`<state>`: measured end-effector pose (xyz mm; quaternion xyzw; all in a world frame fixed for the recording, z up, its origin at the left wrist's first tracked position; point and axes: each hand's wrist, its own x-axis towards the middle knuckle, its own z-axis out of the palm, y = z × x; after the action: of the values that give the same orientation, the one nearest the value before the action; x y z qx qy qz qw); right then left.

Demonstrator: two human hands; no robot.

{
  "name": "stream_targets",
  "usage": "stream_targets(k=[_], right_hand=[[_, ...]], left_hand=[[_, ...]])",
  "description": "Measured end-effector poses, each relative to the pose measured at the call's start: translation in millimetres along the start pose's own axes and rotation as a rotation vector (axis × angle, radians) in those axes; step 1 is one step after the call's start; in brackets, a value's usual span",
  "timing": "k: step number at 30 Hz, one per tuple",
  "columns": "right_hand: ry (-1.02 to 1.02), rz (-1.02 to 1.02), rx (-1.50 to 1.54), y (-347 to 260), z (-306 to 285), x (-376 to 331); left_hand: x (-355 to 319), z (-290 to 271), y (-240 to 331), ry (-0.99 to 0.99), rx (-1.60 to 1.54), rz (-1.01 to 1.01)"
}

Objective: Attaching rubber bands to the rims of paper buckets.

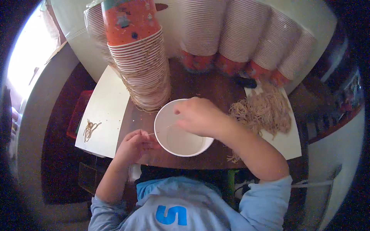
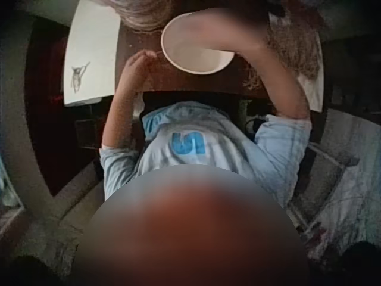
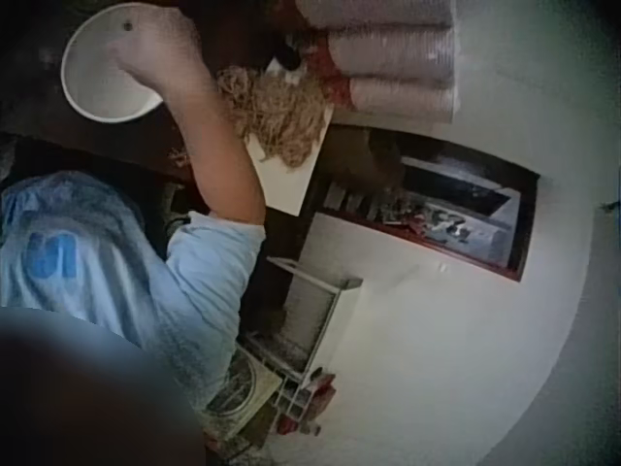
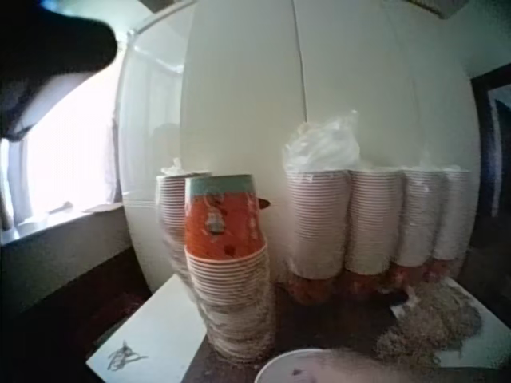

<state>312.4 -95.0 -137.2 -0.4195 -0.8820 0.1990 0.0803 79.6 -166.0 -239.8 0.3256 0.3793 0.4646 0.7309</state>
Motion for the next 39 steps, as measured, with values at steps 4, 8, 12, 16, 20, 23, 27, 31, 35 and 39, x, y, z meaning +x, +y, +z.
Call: stream_targets(k=[4, 8, 12, 16, 20, 23, 27, 31, 35, 39], right_hand=[[0.262, -0.13, 0.084, -15.7, -15.0, -28.1], [0.322, -0.388, 0.202, -47.3, 40.9, -70.1], [0.363, -0.442, 0.18, -50.3, 113.0, -71.2], [0.4, -0.4, 0.183, -36.9, 128.6, -47.0], [0.333, -0.259, 0.521, -41.3, 142.9, -46.1], [0.3, 0.02, 1.069, -43.6, 148.0, -50.7], [0.276, 0.172, 1.182, -47.3, 142.6, -53.3], [0.299, 0.22, 1.243, -49.4, 148.6, -50.4], [0.393, 0.162, 1.043, -41.6, 154.6, -52.4], [0.376, 0.17, 1.093, -33.0, 164.7, -56.8]], left_hand=[[-30.1, -12.0, -15.3, -0.011, -0.371, -0.114], [-45.5, 13.4, -45.6, -0.24, -0.394, 0.095], [-46.4, 20.3, -50.0, -0.245, -0.254, 0.169], [-39.7, 24.2, -52.0, -0.113, 0.139, 0.481], [-30.8, 12.9, -66.4, 0.049, 0.063, 0.486], [-34.4, 14.6, -65.2, 0.123, 0.163, 0.494], [-39.0, 19.1, -56.8, 0.144, 0.439, 0.626], [-41.9, 23.9, -45.5, 0.111, 0.858, 0.761], [-40.8, 15.8, -52.7, 0.067, 0.528, 0.433], [-36.3, 30.3, -35.2, 0.11, 0.609, 0.475]])
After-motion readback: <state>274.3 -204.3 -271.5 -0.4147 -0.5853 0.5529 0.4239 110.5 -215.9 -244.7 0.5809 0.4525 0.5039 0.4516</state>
